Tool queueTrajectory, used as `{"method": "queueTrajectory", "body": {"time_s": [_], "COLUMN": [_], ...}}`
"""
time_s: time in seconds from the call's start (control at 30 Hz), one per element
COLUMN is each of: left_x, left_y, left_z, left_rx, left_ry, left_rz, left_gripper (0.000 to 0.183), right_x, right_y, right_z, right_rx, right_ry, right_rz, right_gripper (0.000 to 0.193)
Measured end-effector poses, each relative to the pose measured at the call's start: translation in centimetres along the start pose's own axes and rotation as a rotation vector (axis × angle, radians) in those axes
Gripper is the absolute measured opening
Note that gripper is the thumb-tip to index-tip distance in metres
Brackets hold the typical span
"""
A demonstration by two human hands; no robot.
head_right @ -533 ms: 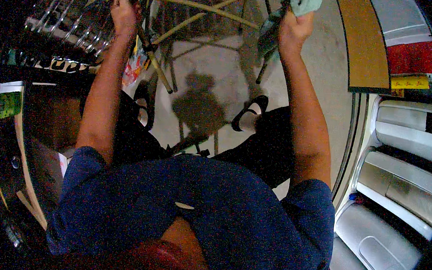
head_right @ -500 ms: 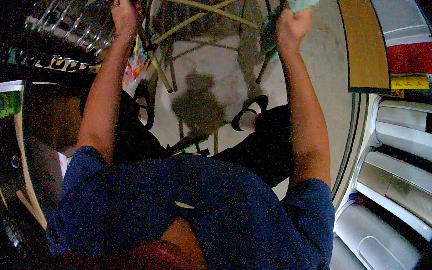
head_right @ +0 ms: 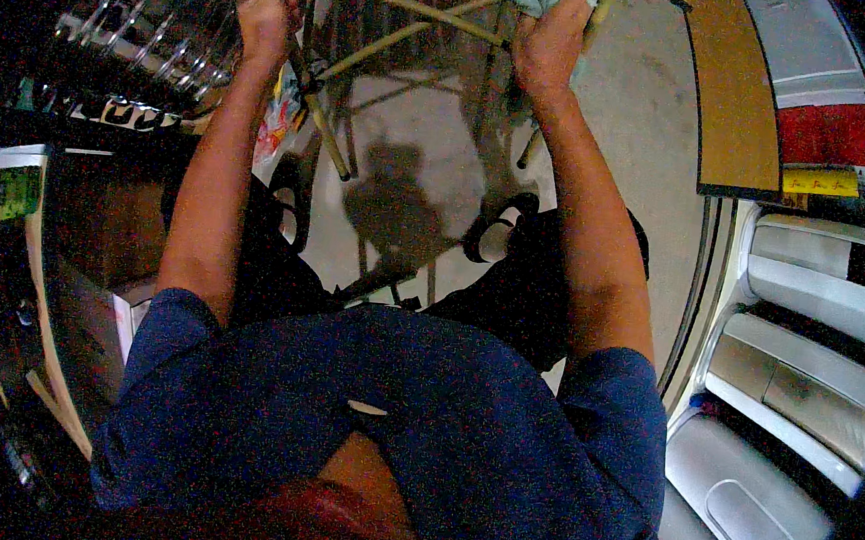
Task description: The person wipes the slats and the metal legs of a small folding table with a cloth.
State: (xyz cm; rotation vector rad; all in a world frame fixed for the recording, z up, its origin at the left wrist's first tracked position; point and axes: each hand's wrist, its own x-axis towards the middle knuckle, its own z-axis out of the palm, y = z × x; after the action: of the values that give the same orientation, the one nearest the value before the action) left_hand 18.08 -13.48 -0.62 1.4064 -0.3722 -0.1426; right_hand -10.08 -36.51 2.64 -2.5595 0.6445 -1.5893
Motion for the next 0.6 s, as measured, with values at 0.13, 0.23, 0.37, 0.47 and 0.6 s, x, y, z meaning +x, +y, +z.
{"method": "queueTrajectory", "body": {"time_s": [0.13, 0.23, 0.37, 0.47, 0.6], "left_x": [-1.5, -2.0, -2.3, -2.2, -2.0], "left_y": [0.9, 0.8, 2.3, 3.0, 2.5], "left_z": [1.1, -0.2, 0.9, 1.0, 0.2], "left_rx": [0.052, 0.013, -0.114, -0.224, -0.237], "left_ry": [0.055, -0.014, -0.008, -0.033, -0.081], "left_rz": [-0.039, -0.009, -0.195, -0.325, -0.197], "left_gripper": [0.035, 0.033, 0.027, 0.025, 0.028], "right_x": [1.5, 1.9, 0.2, -3.2, -3.3], "right_y": [2.1, 0.3, 0.1, -3.3, -5.3], "right_z": [-0.1, -0.2, 1.3, 3.3, 2.5], "right_rx": [0.751, 0.541, 0.327, 0.124, 0.297], "right_ry": [-0.048, -0.087, -0.252, -0.343, -0.415], "right_rz": [0.649, 0.52, 0.378, 0.273, 0.266], "right_gripper": [0.028, 0.024, 0.034, 0.036, 0.035]}}
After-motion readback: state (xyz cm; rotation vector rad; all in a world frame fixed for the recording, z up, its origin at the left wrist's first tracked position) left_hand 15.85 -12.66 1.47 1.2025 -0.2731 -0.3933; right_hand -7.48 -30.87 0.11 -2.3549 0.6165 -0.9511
